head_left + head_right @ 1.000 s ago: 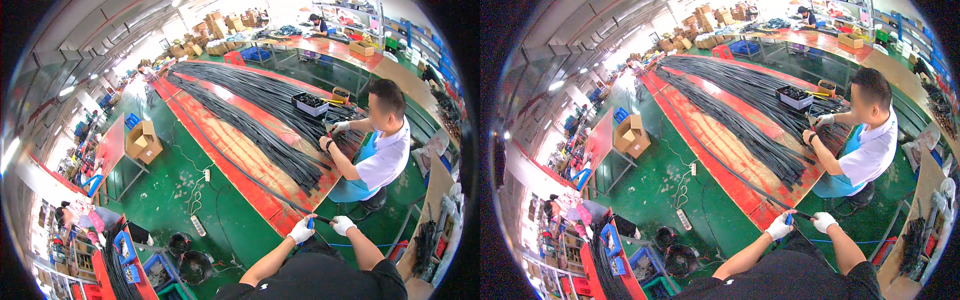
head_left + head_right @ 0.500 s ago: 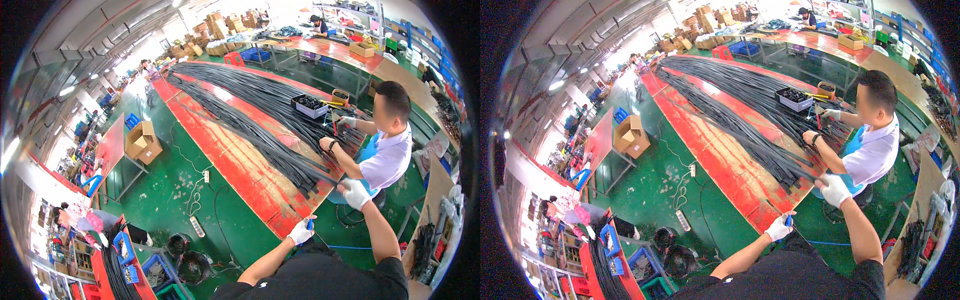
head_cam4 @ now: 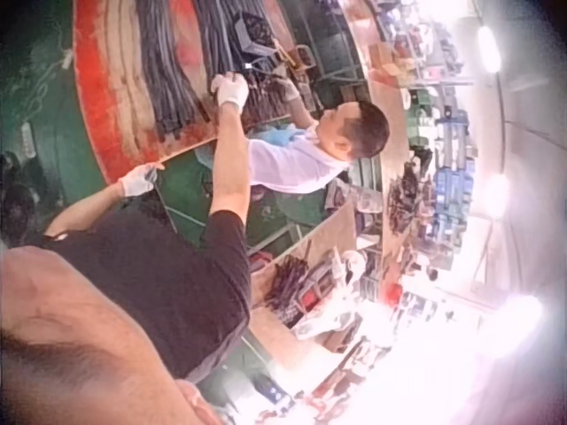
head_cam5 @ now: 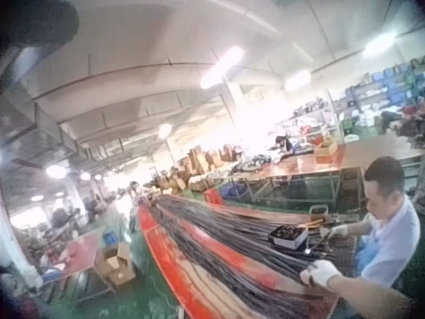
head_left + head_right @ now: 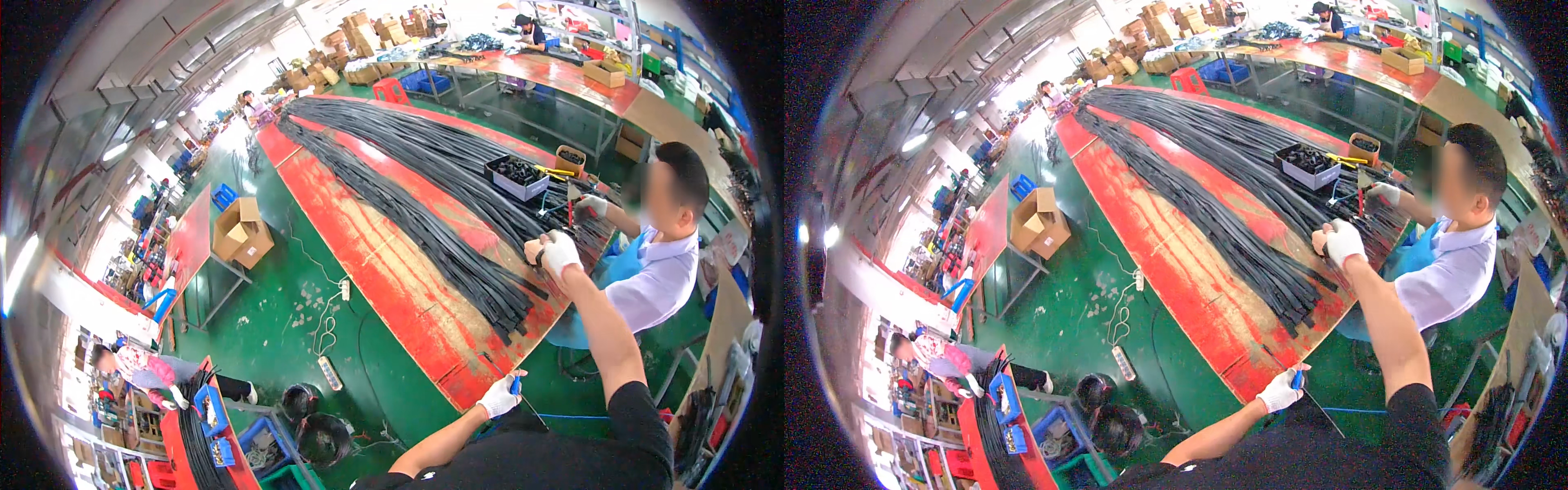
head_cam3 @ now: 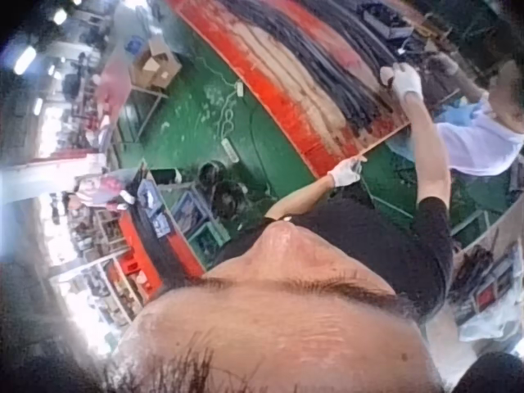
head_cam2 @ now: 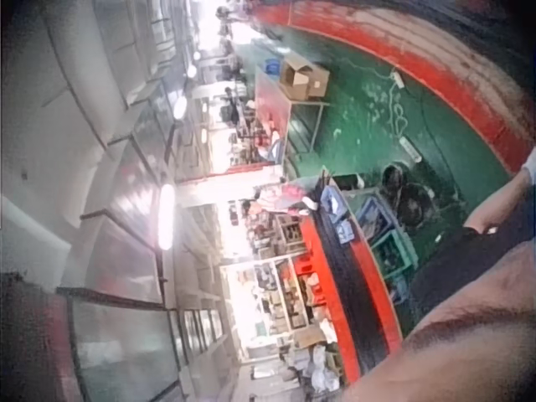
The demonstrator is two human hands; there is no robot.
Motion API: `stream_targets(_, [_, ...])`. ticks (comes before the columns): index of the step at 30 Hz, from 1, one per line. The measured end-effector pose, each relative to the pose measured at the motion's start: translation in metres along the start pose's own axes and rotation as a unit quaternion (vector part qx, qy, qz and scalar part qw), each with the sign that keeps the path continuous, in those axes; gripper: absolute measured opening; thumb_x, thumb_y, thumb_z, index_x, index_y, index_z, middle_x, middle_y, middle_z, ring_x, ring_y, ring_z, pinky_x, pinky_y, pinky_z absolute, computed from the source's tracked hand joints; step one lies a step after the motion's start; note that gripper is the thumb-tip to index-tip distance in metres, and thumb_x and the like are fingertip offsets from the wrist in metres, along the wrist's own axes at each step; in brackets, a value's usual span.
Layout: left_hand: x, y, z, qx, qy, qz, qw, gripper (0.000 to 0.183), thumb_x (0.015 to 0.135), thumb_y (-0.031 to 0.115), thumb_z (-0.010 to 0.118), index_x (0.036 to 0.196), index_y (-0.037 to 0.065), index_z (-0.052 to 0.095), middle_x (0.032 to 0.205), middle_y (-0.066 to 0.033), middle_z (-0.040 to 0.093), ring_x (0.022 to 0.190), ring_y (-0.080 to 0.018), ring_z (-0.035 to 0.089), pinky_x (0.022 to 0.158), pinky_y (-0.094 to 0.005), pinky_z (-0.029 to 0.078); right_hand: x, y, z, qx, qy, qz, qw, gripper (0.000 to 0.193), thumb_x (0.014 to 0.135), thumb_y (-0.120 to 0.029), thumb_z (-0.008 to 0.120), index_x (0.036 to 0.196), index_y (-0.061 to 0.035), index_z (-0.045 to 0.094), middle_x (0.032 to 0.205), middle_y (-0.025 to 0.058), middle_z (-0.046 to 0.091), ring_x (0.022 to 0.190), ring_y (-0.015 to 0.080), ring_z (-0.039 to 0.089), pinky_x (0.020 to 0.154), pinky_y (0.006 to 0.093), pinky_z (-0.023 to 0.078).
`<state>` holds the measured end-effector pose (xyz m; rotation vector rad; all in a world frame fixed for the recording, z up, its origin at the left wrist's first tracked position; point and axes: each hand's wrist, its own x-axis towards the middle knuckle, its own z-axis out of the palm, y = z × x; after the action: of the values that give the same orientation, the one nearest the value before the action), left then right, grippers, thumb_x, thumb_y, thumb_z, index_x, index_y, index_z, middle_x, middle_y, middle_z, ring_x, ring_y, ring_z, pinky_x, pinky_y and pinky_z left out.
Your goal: Processing and assembling long black rubber strips at a fabrication floor workbench using hand tools.
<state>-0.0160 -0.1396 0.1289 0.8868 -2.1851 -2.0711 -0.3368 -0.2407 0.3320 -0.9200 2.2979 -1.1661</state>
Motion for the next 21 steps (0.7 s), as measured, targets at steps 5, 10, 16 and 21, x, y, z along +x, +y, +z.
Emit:
stream_targets(5, [0.026,-0.003,0.021,0.034,-0.016,-0.013,0.999,0.062,0.085,0.005,0.067,0.145,0.013,0.052,0.086,-0.0045,0.056,0.077,-0.021,0.06,0.076,-0.0364,0.053,0.105,0.165,0.078,-0.183,0.089,-0.053,0.978,0.042,0.103,-0.035,0.049,0.115,-0.0018,0.071,0.128,0.0266,0.069,0.121,0.0438,0.065,0.107,0.0492,0.05])
stream_targets(10, [0.032,0.001,0.015,0.022,0.021,-0.05,0.998,0.064,0.082,0.003,0.068,0.143,0.013,0.054,0.09,-0.0009,0.057,0.083,-0.0165,0.061,0.082,-0.0328,0.053,0.094,0.193,0.131,-0.201,-0.008,0.087,0.976,0.034,0.1,-0.032,0.053,0.11,-0.0057,0.072,0.119,0.022,0.073,0.111,0.0408,0.07,0.097,0.0506,0.054])
stream_targets(16, [0.056,0.009,0.013,0.051,0.001,-0.062,0.997,0.065,0.082,0.006,0.069,0.144,0.014,0.053,0.09,-0.002,0.059,0.082,-0.0203,0.064,0.082,-0.0358,0.054,0.092,0.202,0.14,-0.286,0.014,0.09,0.954,0.022,0.097,-0.025,0.061,0.108,-0.0104,0.074,0.114,0.0156,0.076,0.107,0.0364,0.074,0.088,0.0499,0.059])
stream_targets(21, [0.064,0.022,0.014,0.057,-0.003,-0.094,0.994,0.066,0.082,0.006,0.069,0.145,0.015,0.052,0.09,-0.0041,0.06,0.083,-0.0229,0.065,0.082,-0.0374,0.054,0.124,0.227,0.146,-0.261,-0.012,0.149,0.954,0.025,0.099,-0.03,0.059,0.113,-0.0117,0.069,0.118,0.019,0.074,0.106,0.0414,0.072,0.089,0.0565,0.056])
